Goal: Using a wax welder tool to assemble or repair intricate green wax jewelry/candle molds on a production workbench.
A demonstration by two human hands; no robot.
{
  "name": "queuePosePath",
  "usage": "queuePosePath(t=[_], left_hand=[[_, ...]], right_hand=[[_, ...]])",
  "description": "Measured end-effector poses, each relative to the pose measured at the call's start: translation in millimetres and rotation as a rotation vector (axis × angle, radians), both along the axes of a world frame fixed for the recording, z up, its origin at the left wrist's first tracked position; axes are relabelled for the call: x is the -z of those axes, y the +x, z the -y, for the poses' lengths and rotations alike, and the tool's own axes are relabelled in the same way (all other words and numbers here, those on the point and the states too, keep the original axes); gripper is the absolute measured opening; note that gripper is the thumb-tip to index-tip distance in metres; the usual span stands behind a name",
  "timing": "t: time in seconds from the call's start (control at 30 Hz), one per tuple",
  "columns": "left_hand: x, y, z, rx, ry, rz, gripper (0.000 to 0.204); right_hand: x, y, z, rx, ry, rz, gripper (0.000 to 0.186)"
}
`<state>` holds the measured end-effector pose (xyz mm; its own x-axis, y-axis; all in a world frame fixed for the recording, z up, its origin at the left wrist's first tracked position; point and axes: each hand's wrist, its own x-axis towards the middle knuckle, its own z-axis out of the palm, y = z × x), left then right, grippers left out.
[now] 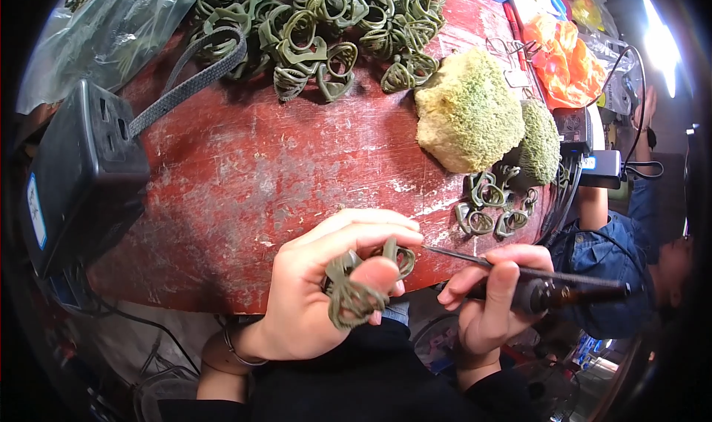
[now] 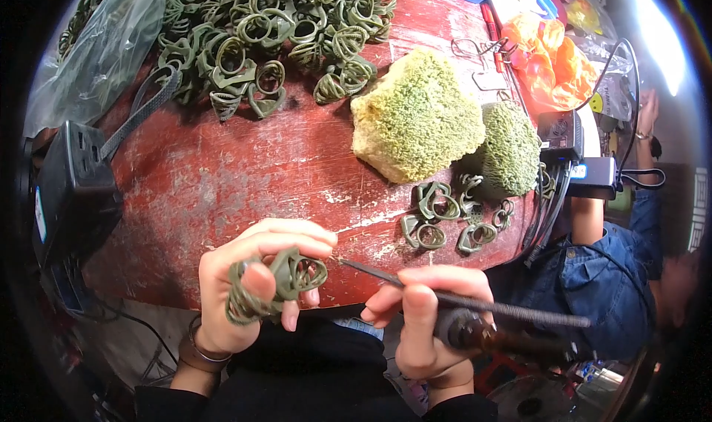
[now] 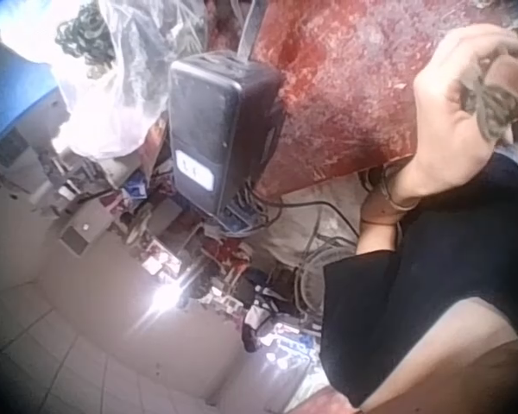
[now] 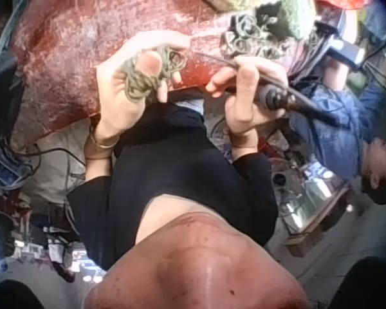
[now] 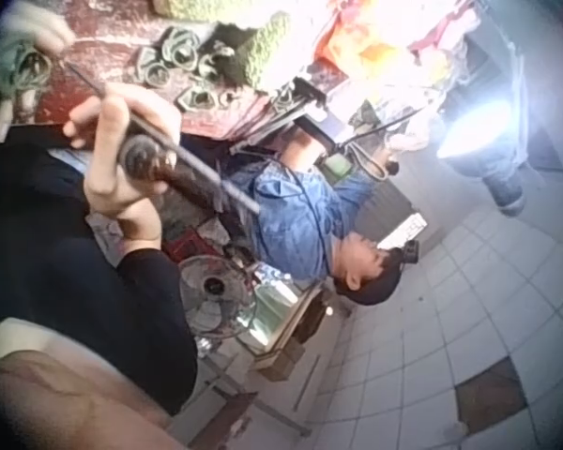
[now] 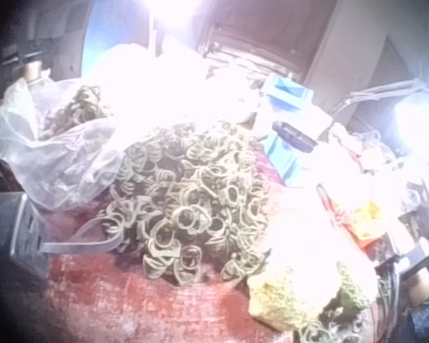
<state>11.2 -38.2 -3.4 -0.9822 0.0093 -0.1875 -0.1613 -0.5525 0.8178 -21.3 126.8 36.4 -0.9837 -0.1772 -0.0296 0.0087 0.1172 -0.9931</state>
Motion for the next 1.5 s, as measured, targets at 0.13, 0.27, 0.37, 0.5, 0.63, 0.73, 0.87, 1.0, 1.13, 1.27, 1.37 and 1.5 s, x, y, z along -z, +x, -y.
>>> queuePosePath(t=[0.13,0.27,0.37,0.5,0.63,0.73,0.87,1.0,1.13,1.27,1.37,1.5], left_hand=[[9,-2,1,0.172,-0.166,-0.224,0.027],[13,-2,-1,0.116,-0.274,-0.246,0.029],[11,0,-7,0.047,-0.267,-0.17,0.049],[15,2,-5,0.043,-0.191,-0.149,0.059],[10,5,-11,-0.062,-0.018,-0.062,0.073],[7,4,-13,-0.117,0.054,-0.006,0.069],[9,2,-1,0.03,0.147,0.009,0.05],[7,2,-2,0.03,0.277,0.069,0.041],[10,-1,-2,0.01,0.362,0.106,0.038],[10,-1,-3,0.012,0.37,0.094,0.036],[0,-3,-11,-0.101,0.185,0.17,0.058],[2,-2,-12,-0.098,0.197,0.147,0.057]], right_hand=[[1,-10,9,-0.045,0.083,0.12,0.014],[0,-13,5,-0.071,0.021,0.075,0.022],[2,-13,-5,0.209,-0.087,-0.147,0.03],[-2,-4,-12,0.265,0.075,-0.185,0.038],[0,0,-9,0.316,0.169,-0.114,0.039],[-1,3,-12,0.279,0.182,-0.07,0.037],[-8,1,-11,0.165,0.256,0.003,0.039],[-9,0,-10,0.102,0.235,0.067,0.041],[-5,0,-11,0.085,0.228,0.095,0.042],[-5,-1,-12,0.089,0.238,0.115,0.043],[-7,-1,-11,0.067,0.233,0.126,0.043],[-8,-3,-13,0.05,0.243,0.138,0.044]])
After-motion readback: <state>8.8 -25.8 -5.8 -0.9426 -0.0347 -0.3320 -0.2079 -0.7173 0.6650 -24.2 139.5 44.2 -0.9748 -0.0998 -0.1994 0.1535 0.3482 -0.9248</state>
